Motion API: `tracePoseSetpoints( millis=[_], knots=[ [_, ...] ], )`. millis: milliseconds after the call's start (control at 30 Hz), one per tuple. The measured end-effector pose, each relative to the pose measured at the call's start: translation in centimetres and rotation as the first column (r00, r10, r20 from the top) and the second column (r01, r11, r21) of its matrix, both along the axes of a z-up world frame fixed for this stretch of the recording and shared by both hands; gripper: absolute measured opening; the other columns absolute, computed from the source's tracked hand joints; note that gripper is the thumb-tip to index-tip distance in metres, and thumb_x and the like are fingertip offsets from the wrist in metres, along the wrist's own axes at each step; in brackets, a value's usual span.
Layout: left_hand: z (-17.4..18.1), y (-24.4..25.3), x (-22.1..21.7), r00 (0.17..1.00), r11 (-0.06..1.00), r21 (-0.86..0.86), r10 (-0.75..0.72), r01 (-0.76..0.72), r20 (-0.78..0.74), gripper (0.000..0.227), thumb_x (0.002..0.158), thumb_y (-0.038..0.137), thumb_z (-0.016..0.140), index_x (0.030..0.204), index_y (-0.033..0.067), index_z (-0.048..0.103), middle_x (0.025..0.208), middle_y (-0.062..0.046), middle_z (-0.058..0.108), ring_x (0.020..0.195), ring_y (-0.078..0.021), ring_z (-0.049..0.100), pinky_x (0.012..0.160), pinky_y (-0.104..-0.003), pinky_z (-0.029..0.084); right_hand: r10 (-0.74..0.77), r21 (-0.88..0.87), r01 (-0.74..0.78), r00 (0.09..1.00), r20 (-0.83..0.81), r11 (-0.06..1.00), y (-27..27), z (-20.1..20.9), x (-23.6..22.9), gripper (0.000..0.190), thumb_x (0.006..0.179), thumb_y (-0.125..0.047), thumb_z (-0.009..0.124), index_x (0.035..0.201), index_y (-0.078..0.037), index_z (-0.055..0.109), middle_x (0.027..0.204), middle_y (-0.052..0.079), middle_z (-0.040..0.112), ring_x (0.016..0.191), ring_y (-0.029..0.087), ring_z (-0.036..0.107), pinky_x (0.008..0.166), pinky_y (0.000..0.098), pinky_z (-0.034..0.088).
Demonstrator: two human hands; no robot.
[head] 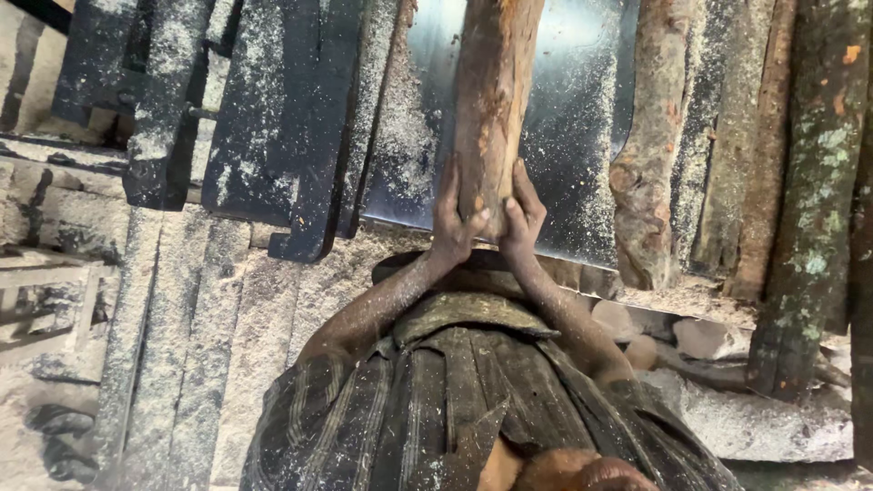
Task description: The person saws logs using a table saw, feeding the wood into the rotating blade and setting aside the cut pieces.
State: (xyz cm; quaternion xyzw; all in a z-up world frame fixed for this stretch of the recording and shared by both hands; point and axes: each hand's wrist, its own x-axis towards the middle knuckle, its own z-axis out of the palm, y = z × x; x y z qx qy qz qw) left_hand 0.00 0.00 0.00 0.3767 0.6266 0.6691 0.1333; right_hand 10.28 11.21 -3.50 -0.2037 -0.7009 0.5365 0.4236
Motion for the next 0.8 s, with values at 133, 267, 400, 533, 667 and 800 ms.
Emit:
tracePoseSetpoints(
  millis=[133,267,400,533,667,800],
  knots=[
    [-0.2,2.0,-1.4,0.999,1.0,0.021,-0.016,0.015,0.046,0.093,0.094,0.049,0.056,0.162,-0.0054,0.023,0.164,-0.033,0.032,0.155,-0.047,0.035,0.129,-0.058,0.036,-0.016,-0.015,0.016,0.999,0.035,1.0,2.3,-0.4,-1.3,0.079,0.101,-0.05,0.059,0.149,0.011,0.046,0.154,0.029,0.049,0.146,0.043,0.049,0.124,0.0518,0.041],
    [1.0,3.6,-2.6,0.996,0.998,0.033,0.057,-0.059,0.075,0.09,0.093,0.051,0.056,0.159,-0.0064,0.033,0.159,-0.032,0.042,0.15,-0.0457,0.044,0.128,-0.052,0.038,-0.078,0.023,0.077,0.995,0.059,0.997,4.0,0.7,-2.8,0.074,0.102,-0.048,0.055,0.144,0.013,0.053,0.15,0.031,0.056,0.142,0.04,0.054,0.123,0.0474,0.041],
    [1.8,5.1,-4.0,0.993,0.998,0.044,0.035,-0.04,0.113,0.089,0.097,0.055,0.056,0.157,-0.0079,0.036,0.157,-0.031,0.047,0.148,-0.0425,0.049,0.127,-0.048,0.038,-0.113,0.016,0.112,0.993,0.032,0.994,6.0,1.6,-4.8,0.072,0.103,-0.048,0.051,0.142,0.013,0.055,0.143,0.03,0.061,0.136,0.039,0.06,0.119,0.0458,0.046],
    [2.9,5.4,-4.5,0.976,0.996,-0.052,0.082,-0.073,0.201,0.085,0.101,0.055,0.049,0.158,-0.0071,0.035,0.155,-0.03,0.047,0.144,-0.041,0.05,0.124,-0.047,0.039,-0.121,-0.037,0.123,0.992,0.041,0.992,7.3,2.0,-6.2,0.072,0.101,-0.048,0.051,0.141,0.013,0.057,0.136,0.029,0.067,0.126,0.039,0.066,0.113,0.0455,0.051],
    [3.9,-0.6,-4.7,0.992,0.993,-0.009,0.118,-0.118,0.043,0.08,0.101,0.052,0.056,0.156,-0.0039,0.038,0.162,-0.029,0.04,0.152,-0.041,0.042,0.13,-0.05,0.035,-0.143,0.022,0.143,0.99,0.005,0.989,10.8,0.7,-7.7,0.068,0.105,-0.046,0.05,0.141,0.011,0.059,0.134,0.029,0.069,0.126,0.036,0.067,0.114,0.0451,0.051],
    [4.9,-8.8,-7.6,0.77,0.821,-0.156,0.424,-0.549,-0.477,0.072,0.097,0.046,0.072,0.153,0.006,0.049,0.167,-0.014,0.041,0.157,-0.032,0.037,0.134,-0.052,0.032,-0.167,0.096,0.175,0.983,-0.079,0.98,15.6,-2.6,-10.2,0.058,0.102,-0.041,0.052,0.132,0.007,0.066,0.08,0.018,0.074,0.075,0.024,0.072,0.08,0.042,0.064]
  ],
)
